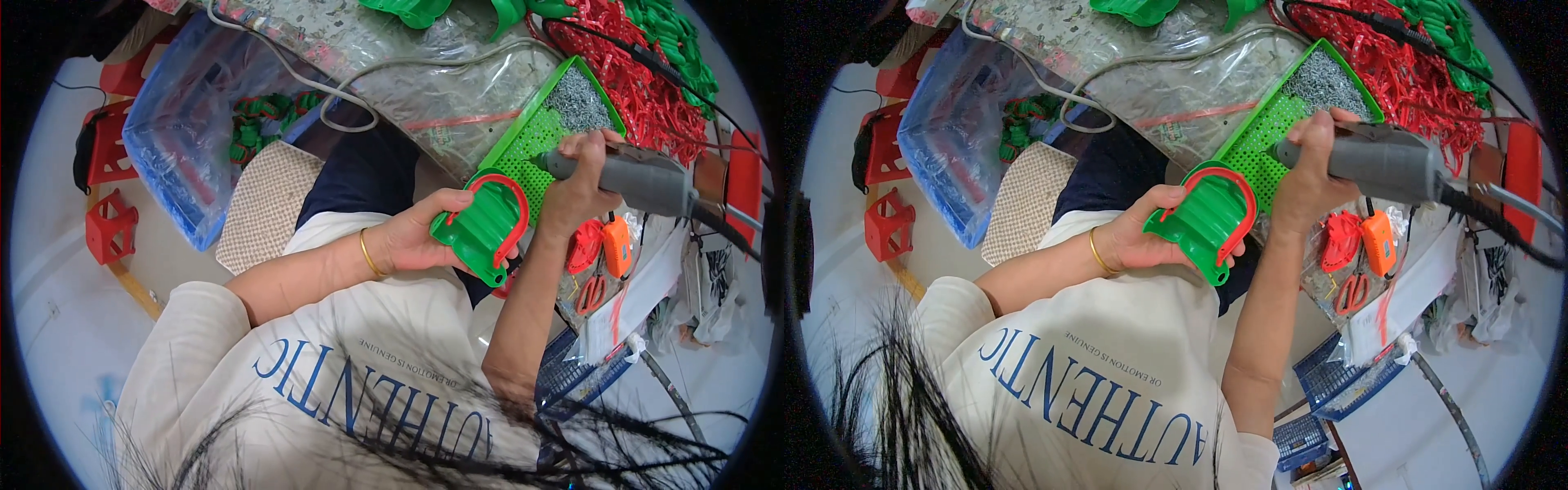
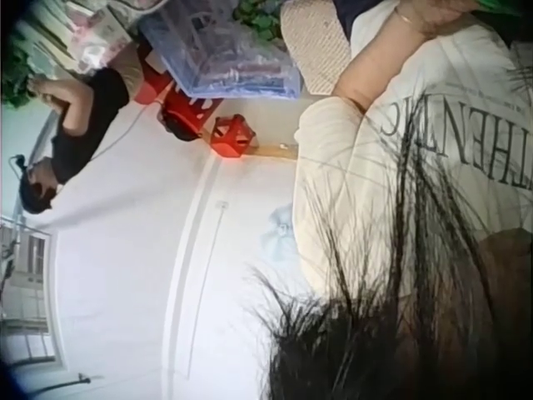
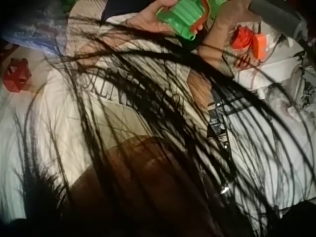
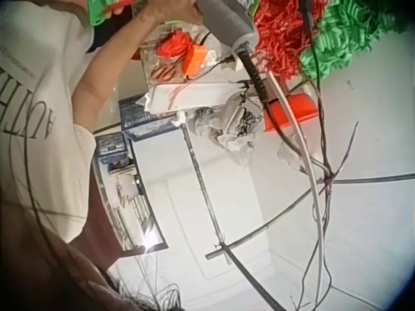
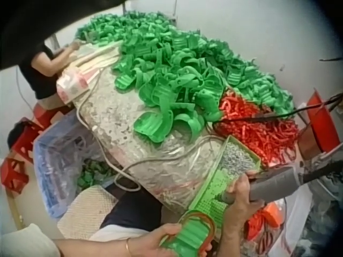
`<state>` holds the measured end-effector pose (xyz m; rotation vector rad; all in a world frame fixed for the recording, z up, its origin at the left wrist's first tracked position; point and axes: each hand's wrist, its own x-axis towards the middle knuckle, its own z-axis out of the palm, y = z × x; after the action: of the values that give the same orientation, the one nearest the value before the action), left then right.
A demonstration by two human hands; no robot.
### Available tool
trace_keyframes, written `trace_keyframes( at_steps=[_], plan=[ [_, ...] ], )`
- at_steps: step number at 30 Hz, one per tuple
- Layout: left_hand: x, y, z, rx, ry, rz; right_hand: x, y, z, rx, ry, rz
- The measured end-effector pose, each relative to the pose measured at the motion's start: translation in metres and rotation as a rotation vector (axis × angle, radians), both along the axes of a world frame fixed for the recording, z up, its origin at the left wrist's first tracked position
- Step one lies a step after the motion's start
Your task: Using a hot glue gun to assemble green plastic toy components at a factory workbench.
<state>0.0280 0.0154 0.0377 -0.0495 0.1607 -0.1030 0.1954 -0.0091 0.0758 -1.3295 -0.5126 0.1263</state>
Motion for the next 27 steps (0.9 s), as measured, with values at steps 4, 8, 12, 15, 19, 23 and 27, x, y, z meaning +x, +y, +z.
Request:
trace_keyframes(
  at_steps=[4,8,12,15,19,23,27],
  plan=[
    [0.0,0.003,0.002,-0.02,-0.007,0.039,0.0,-0.003,0.03,0.105,-0.027,0.022],
    [-0.002,0.006,-0.001,0.005,-0.023,0.137,-0.013,-0.015,0.067,0.205,0.013,0.185],
    [-0.002,0.012,0.003,0.099,0.017,0.151,-0.029,-0.027,0.075,0.237,0.066,0.294],
    [-0.003,0.012,0.004,0.06,-0.015,0.187,-0.041,-0.03,0.074,0.217,0.063,0.307],
    [-0.004,0.013,0.006,0.05,0.027,0.207,-0.048,-0.033,0.07,0.204,0.094,0.301],
    [-0.001,0.012,0.001,0.143,0.072,0.207,-0.051,-0.035,0.071,0.176,0.044,0.28],
    [-0.001,0.012,0.002,0.154,0.083,0.201,-0.053,-0.034,0.07,0.187,0.054,0.282]
  ],
)
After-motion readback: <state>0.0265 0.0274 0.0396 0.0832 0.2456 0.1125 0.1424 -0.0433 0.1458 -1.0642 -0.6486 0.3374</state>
